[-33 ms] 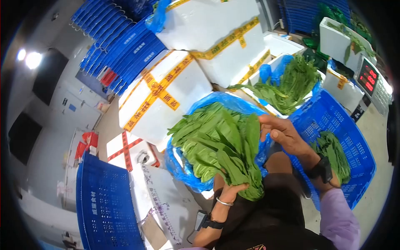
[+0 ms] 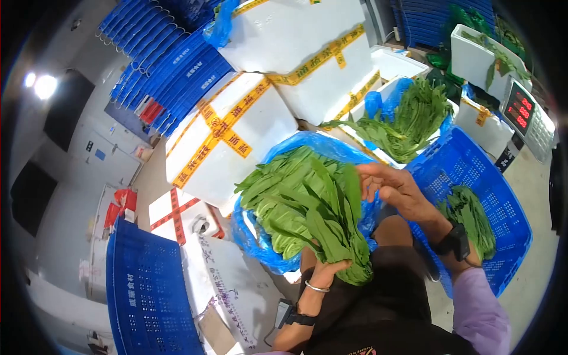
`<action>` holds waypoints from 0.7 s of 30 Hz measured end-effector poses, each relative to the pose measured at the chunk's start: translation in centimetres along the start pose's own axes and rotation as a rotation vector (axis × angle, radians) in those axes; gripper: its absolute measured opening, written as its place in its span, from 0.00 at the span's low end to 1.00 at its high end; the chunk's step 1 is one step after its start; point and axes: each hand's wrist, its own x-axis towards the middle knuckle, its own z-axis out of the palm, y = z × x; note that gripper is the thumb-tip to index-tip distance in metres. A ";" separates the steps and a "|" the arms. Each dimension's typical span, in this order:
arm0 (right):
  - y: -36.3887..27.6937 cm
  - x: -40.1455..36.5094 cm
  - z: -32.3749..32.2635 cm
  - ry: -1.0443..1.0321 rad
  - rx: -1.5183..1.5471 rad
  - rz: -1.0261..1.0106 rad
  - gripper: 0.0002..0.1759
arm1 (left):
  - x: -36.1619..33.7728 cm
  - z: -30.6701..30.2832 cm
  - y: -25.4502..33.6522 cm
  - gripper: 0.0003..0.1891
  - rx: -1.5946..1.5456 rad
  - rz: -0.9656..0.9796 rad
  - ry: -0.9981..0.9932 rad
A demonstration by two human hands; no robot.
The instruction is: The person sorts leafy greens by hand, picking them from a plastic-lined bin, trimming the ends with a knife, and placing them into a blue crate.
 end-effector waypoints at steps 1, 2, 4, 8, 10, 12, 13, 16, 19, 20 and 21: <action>0.1 0.4 0.7 0.049 0.004 -0.030 0.26 | -0.1 -0.5 0.8 0.24 -0.015 -0.061 0.006; -2.1 -1.1 -2.6 0.000 -0.101 0.025 0.26 | 2.4 4.6 -3.0 0.24 -0.129 -0.024 -0.042; -1.5 -0.6 -1.4 0.196 -0.048 0.062 0.25 | 1.5 3.8 -1.7 0.23 -0.043 -0.040 -0.061; -1.1 0.2 -2.0 0.188 -0.194 0.001 0.22 | 0.8 4.6 -0.9 0.22 -0.025 0.033 -0.075; -1.2 0.4 -2.0 0.213 -0.226 -0.026 0.20 | 0.8 4.8 -0.8 0.22 0.025 0.037 -0.090; -2.0 0.4 -2.1 0.136 -0.442 0.063 0.15 | 0.7 4.9 -0.9 0.25 0.164 0.079 -0.140; -2.6 0.5 -2.2 0.133 -0.443 0.064 0.15 | 0.7 5.1 -1.0 0.25 0.162 0.080 -0.138; -5.1 0.8 -3.1 0.055 -0.931 -0.181 0.11 | 0.3 6.1 -0.7 0.22 0.225 0.123 -0.106; -7.1 0.5 -5.0 -0.052 -0.919 -0.035 0.06 | 0.1 6.4 -0.8 0.21 0.267 0.114 -0.094; -7.5 0.4 -5.4 -0.051 -0.919 -0.033 0.06 | 0.1 6.5 -0.7 0.22 0.280 0.101 -0.108; -8.0 0.3 -5.7 -0.124 -0.884 0.013 0.06 | 0.1 6.5 -0.7 0.23 0.294 0.089 -0.124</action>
